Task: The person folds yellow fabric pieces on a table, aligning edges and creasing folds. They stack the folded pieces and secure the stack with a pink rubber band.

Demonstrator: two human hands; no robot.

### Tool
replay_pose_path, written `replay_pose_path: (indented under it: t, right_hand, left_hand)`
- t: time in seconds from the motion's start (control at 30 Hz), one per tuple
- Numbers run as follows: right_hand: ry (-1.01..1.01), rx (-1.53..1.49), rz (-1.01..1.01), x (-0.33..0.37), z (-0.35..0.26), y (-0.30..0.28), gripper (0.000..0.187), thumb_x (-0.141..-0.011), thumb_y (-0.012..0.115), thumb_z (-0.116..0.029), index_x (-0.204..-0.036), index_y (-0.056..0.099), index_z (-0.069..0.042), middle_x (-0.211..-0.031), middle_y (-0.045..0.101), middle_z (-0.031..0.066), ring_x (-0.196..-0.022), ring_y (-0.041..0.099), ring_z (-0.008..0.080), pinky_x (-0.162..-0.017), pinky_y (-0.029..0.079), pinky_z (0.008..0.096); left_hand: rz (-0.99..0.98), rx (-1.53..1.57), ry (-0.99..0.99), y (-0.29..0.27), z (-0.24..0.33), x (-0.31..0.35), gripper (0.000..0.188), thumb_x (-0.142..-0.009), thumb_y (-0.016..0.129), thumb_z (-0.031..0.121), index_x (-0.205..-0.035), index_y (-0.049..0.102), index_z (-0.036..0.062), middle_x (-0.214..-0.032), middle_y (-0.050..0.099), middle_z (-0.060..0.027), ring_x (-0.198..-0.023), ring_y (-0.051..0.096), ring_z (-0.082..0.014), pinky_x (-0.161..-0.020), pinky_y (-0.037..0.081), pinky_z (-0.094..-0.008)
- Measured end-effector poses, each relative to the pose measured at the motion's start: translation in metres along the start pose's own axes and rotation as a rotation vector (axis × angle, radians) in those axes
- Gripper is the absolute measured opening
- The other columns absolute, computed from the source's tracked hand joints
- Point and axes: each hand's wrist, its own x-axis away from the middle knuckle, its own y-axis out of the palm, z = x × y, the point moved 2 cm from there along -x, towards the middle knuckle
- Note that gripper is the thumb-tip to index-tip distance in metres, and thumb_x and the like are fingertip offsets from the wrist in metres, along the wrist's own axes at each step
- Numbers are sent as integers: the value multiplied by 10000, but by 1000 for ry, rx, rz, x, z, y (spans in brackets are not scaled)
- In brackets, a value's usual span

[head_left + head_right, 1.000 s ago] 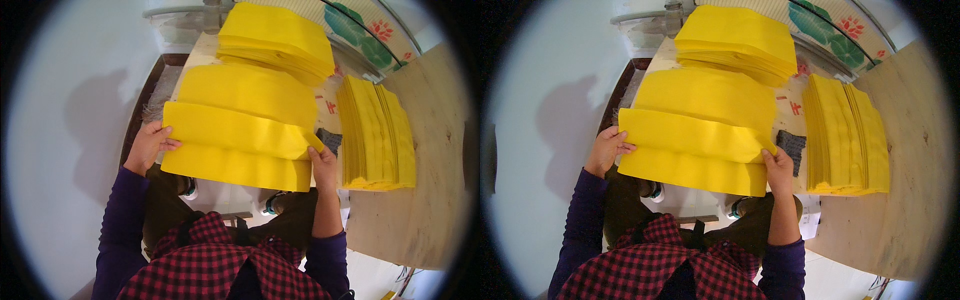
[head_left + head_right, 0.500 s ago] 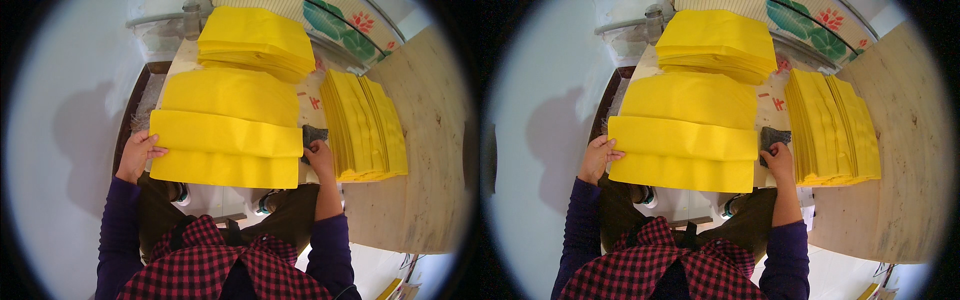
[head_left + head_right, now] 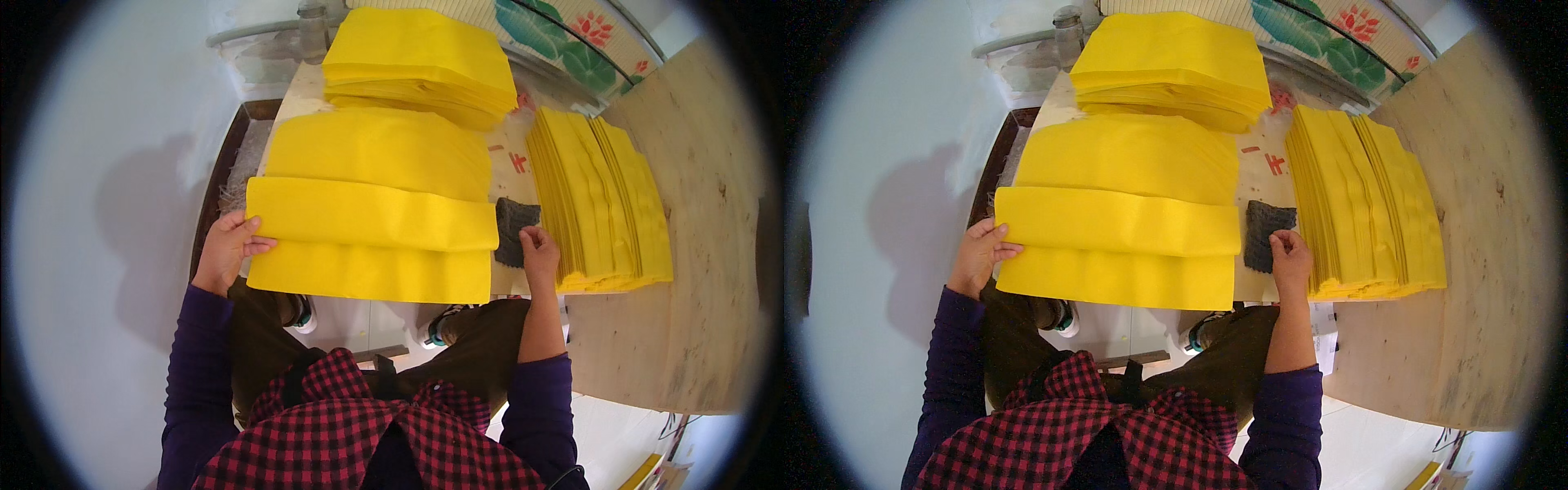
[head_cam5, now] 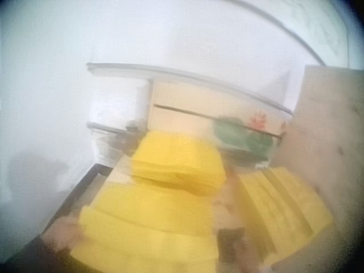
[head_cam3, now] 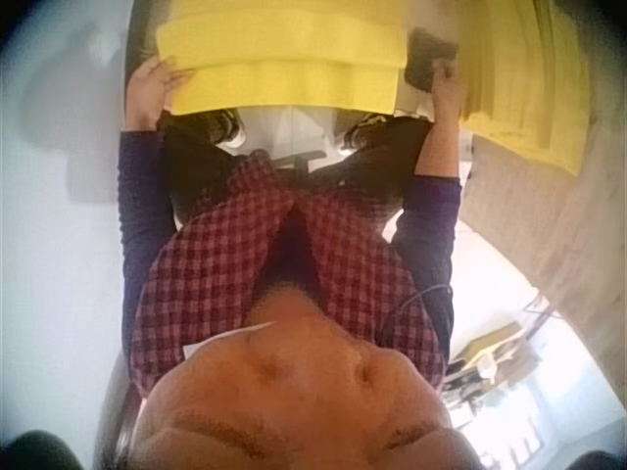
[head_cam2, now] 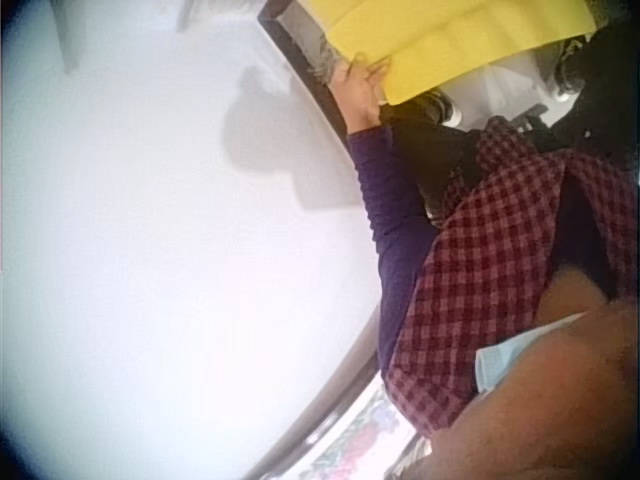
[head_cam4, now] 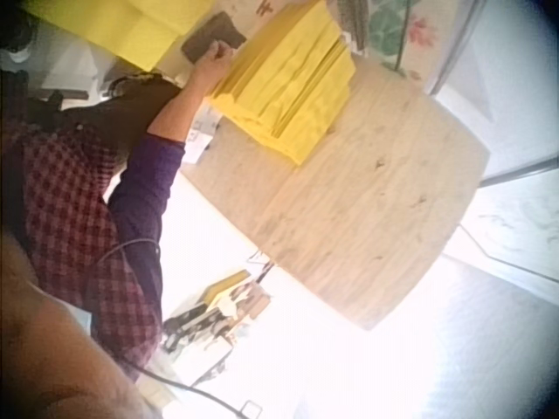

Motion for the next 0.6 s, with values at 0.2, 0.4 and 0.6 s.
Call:
replay_pose_path:
  t: [0.2,0.4,0.6]
  right_hand:
    - [-68,360,-175,2,-6,6,201,-841,698,-157,-982,663,-19,-797,618,135,-745,606,271,-708,489,357]
    - [-134,137,-34,-1,6,6,170,-870,651,-103,-1008,660,-5,-878,668,124,-797,628,234,-733,487,328]
    - [-104,-209,63,15,-26,-6,103,-889,649,-64,-976,671,-13,-885,654,26,-781,577,112,-706,464,243]
  left_hand:
    - [-10,18,4,0,0,0,244,-970,549,171,-1143,607,8,-1012,696,-90,-763,690,-157,-706,549,-242]
    - [42,22,9,1,-1,5,238,-966,558,174,-1139,603,16,-1011,695,-86,-761,688,-152,-705,548,-239]
    - [-14,47,-8,-1,0,1,253,-955,579,176,-1158,590,26,-1023,687,-91,-775,683,-150,-689,550,-234]
